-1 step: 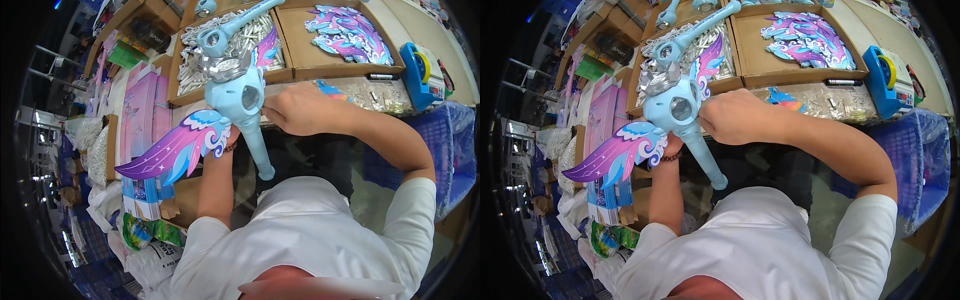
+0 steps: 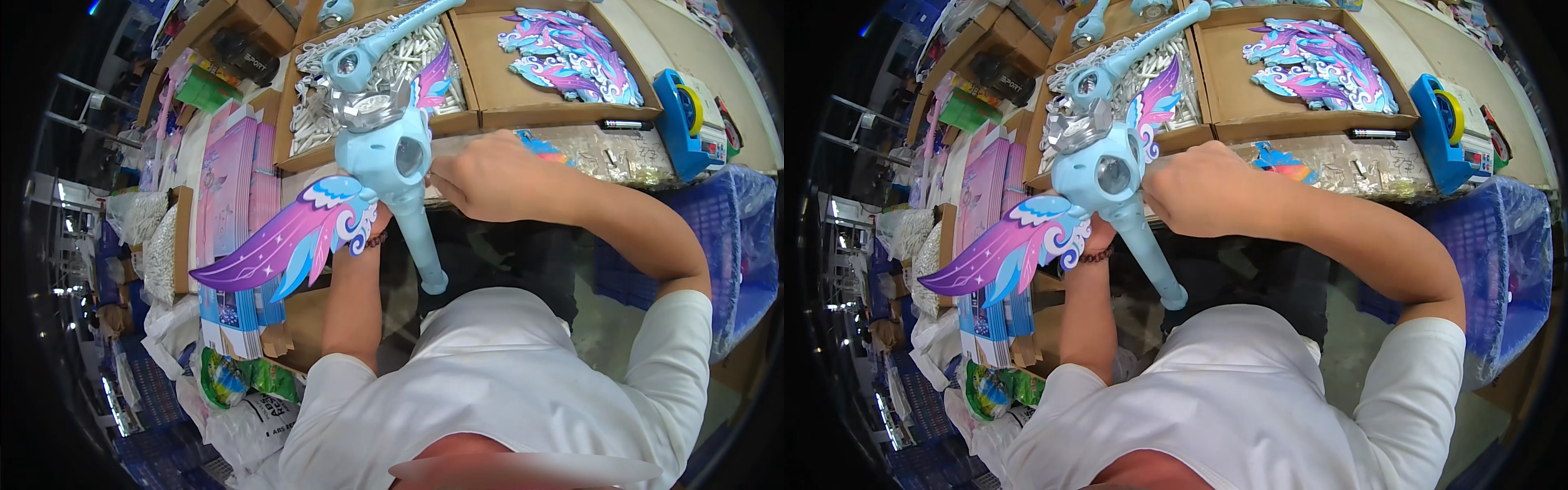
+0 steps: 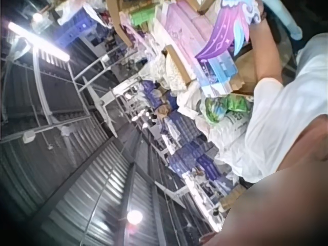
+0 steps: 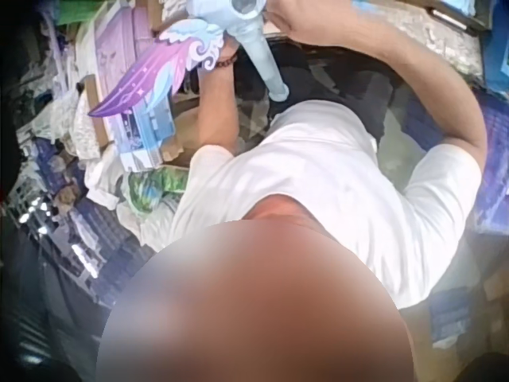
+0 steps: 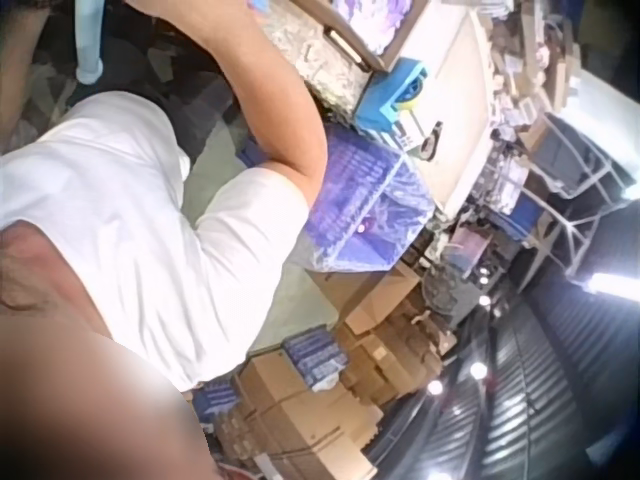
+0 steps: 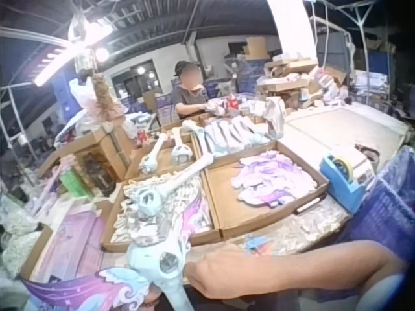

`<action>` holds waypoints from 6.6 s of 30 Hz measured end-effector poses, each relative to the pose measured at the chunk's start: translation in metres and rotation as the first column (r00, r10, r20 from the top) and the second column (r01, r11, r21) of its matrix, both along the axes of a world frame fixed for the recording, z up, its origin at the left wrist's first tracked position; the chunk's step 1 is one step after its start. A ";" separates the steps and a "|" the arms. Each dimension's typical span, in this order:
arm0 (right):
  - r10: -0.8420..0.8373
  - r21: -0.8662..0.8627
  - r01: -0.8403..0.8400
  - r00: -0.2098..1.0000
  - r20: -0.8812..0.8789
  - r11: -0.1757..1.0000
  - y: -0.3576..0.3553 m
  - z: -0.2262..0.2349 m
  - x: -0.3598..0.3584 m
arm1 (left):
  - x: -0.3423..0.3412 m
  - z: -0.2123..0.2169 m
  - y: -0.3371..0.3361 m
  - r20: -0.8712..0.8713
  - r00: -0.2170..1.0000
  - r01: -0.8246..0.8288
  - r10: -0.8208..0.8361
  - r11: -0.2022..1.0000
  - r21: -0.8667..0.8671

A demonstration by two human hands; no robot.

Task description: The person assembles a light blue toy wand by attaching colorful wing-shaped stickers to its sides and inserting small white cylindrical components into the wand's head. The person handles the wand and stickers by hand, repeatedly attaching and adjusting parts.

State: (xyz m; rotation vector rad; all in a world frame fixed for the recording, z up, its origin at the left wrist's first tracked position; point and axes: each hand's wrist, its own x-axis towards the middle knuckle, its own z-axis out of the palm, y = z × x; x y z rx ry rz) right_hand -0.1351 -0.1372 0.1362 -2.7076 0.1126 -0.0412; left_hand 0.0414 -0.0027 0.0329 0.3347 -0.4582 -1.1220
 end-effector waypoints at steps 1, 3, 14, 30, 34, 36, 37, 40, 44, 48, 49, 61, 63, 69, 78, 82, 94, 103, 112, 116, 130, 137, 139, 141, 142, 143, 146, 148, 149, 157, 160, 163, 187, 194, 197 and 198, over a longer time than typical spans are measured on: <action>-0.024 -0.040 0.022 0.998 -0.053 0.999 0.003 0.006 -0.002 | 0.006 -0.003 0.001 0.084 0.996 0.002 0.000 1.000 -0.018; -0.053 0.090 0.058 0.997 -0.056 0.994 0.004 0.004 -0.003 | 0.010 -0.005 0.001 0.089 0.990 0.108 -0.109 0.994 0.012; -0.076 0.880 0.356 0.934 -0.350 0.316 0.004 -0.003 0.006 | 0.009 -0.012 -0.008 0.013 0.989 0.148 -0.148 0.985 -0.089; -0.139 0.750 0.027 0.987 0.087 0.661 0.010 -0.044 -0.008 | -0.028 0.005 -0.002 0.360 0.858 -0.466 0.366 0.850 0.247; 0.169 0.893 0.336 0.940 -0.297 -0.298 0.002 -0.029 -0.017 | -0.029 0.003 0.002 0.361 0.865 -0.435 0.348 0.879 0.195; 0.233 0.821 0.340 0.938 -0.258 -0.459 0.005 -0.027 -0.023 | -0.029 0.001 0.003 0.369 0.866 -0.423 0.337 0.888 0.181; 0.239 0.796 0.335 0.940 -0.245 -0.504 0.007 -0.026 -0.025 | -0.030 -0.001 0.003 0.367 0.868 -0.416 0.334 0.893 0.171; 0.193 0.830 0.375 0.927 -0.323 -0.413 0.007 -0.030 -0.025 | -0.030 0.000 0.006 0.391 0.867 -0.392 0.309 0.907 0.152; 0.200 0.837 0.435 0.900 -0.388 -0.333 0.009 -0.037 -0.028 | -0.030 0.002 0.012 0.423 0.865 -0.351 0.269 0.927 0.130; 0.024 0.959 0.191 0.979 -0.200 0.209 0.016 -0.035 -0.028 | -0.030 0.008 0.013 0.468 0.855 -0.312 0.224 0.943 0.119; -0.043 0.930 0.021 0.999 -0.005 0.367 0.018 -0.042 -0.026 | -0.030 0.011 0.014 0.485 0.848 -0.306 0.213 0.945 0.120; 0.030 0.060 -0.059 0.916 0.400 0.996 0.020 -0.042 -0.028 | -0.032 0.031 0.011 0.477 0.864 -0.231 0.162 0.969 0.089; -0.102 0.676 -0.060 0.975 0.198 0.734 0.028 -0.037 -0.022 | -0.032 0.025 0.015 0.430 0.887 -0.216 0.166 0.974 0.070; 0.233 0.787 0.505 0.863 -0.449 -0.355 0.027 -0.025 -0.025 | -0.031 0.005 0.020 0.368 0.917 -0.164 0.152 0.987 0.001; 0.188 0.924 0.366 0.921 -0.342 -0.114 0.022 -0.028 -0.033 | -0.025 -0.021 0.029 0.382 0.916 -0.103 0.123 0.992 -0.071; 0.020 0.873 0.087 0.994 -0.110 0.480 0.018 -0.036 -0.035 | -0.028 -0.014 0.020 0.402 0.907 -0.107 0.122 0.992 -0.060; 0.156 -0.351 -0.061 0.955 0.250 0.934 0.006 -0.030 -0.024 | -0.020 0.018 -0.008 0.525 0.825 -0.262 0.210 0.965 0.025; 0.186 -0.507 0.053 0.893 0.409 0.860 0.001 -0.022 -0.014 | -0.008 0.030 -0.009 0.243 0.965 -0.128 0.095 0.984 0.123; -0.019 -0.284 0.112 0.950 0.311 0.952 0.011 -0.020 -0.002 | 0.019 -0.013 0.002 -0.074 0.996 0.043 -0.041 0.998 0.039; -0.152 0.226 0.099 0.962 0.228 0.969 0.006 -0.015 0.003 | 0.019 -0.020 -0.003 -0.154 0.981 0.110 -0.121 0.991 -0.075; -0.075 0.887 0.442 0.897 -0.436 0.135 0.008 0.000 -0.006 | 0.015 -0.042 -0.004 -0.046 0.994 -0.092 0.094 0.995 0.049; -0.094 0.911 0.373 0.927 -0.362 0.173 0.009 -0.015 -0.006 | 0.012 -0.029 -0.012 -0.367 0.925 -0.024 0.096 0.981 0.195; -0.089 0.931 0.352 0.935 -0.344 0.098 0.009 -0.022 -0.005 | 0.017 -0.045 -0.012 -0.196 0.981 -0.001 0.007 0.999 0.033; -0.085 0.936 0.352 0.933 -0.350 0.011 0.009 -0.024 -0.005 | 0.018 -0.053 -0.009 -0.169 0.985 -0.031 0.037 0.999 0.038; -0.082 0.931 0.364 0.927 -0.366 -0.038 0.010 -0.024 -0.005 | 0.017 -0.053 -0.008 -0.156 0.986 -0.046 0.051 0.998 0.039; -0.078 0.923 0.375 0.921 -0.382 -0.087 0.010 -0.024 -0.005 | 0.015 -0.054 -0.008 -0.001 0.996 -0.090 0.090 0.995 -0.037; -0.013 0.892 0.428 0.901 -0.434 -0.144 0.011 -0.027 -0.009 | 0.000 -0.029 -0.008 0.306 0.931 -0.224 0.199 0.974 0.047; -0.044 0.909 0.411 0.912 -0.409 0.073 0.009 -0.026 -0.014 | -0.010 -0.008 -0.005 0.409 0.888 -0.289 0.212 0.948 0.136; -0.054 0.899 0.397 0.917 -0.394 0.183 0.008 -0.025 -0.016 | -0.015 0.000 -0.002 0.435 0.874 -0.306 0.216 0.940 0.148; -0.132 0.850 0.399 0.917 -0.378 0.343 0.015 -0.009 -0.018 | -0.010 -0.009 -0.014 0.398 0.894 -0.331 0.205 0.902 0.279; 0.147 0.823 0.409 0.912 -0.383 -0.394 0.003 -0.035 -0.024 | -0.034 0.022 0.000 0.460 0.865 -0.331 0.200 0.916 0.225; 0.143 0.860 0.391 0.920 -0.364 -0.327 0.013 -0.038 -0.026 | -0.035 0.033 0.005 0.569 0.806 -0.318 0.161 0.929 0.188; -0.138 -0.137 0.186 0.942 0.305 0.973 0.019 -0.041 -0.018 | 0.011 -0.031 -0.009 0.174 0.974 -0.167 0.144 0.978 0.127; -0.224 0.583 0.146 0.972 0.064 0.799 0.013 -0.023 -0.015 | 0.028 -0.056 -0.004 -0.146 0.988 0.049 -0.049 0.999 -0.005; -0.222 0.719 0.109 0.973 0.064 0.687 0.009 -0.040 -0.017 | 0.025 -0.056 -0.007 -0.114 0.990 0.071 -0.077 0.996 -0.058; -0.243 0.800 0.155 0.970 -0.012 0.579 0.009 -0.038 -0.017 | 0.024 -0.054 -0.006 -0.093 0.992 0.075 -0.082 0.995 -0.069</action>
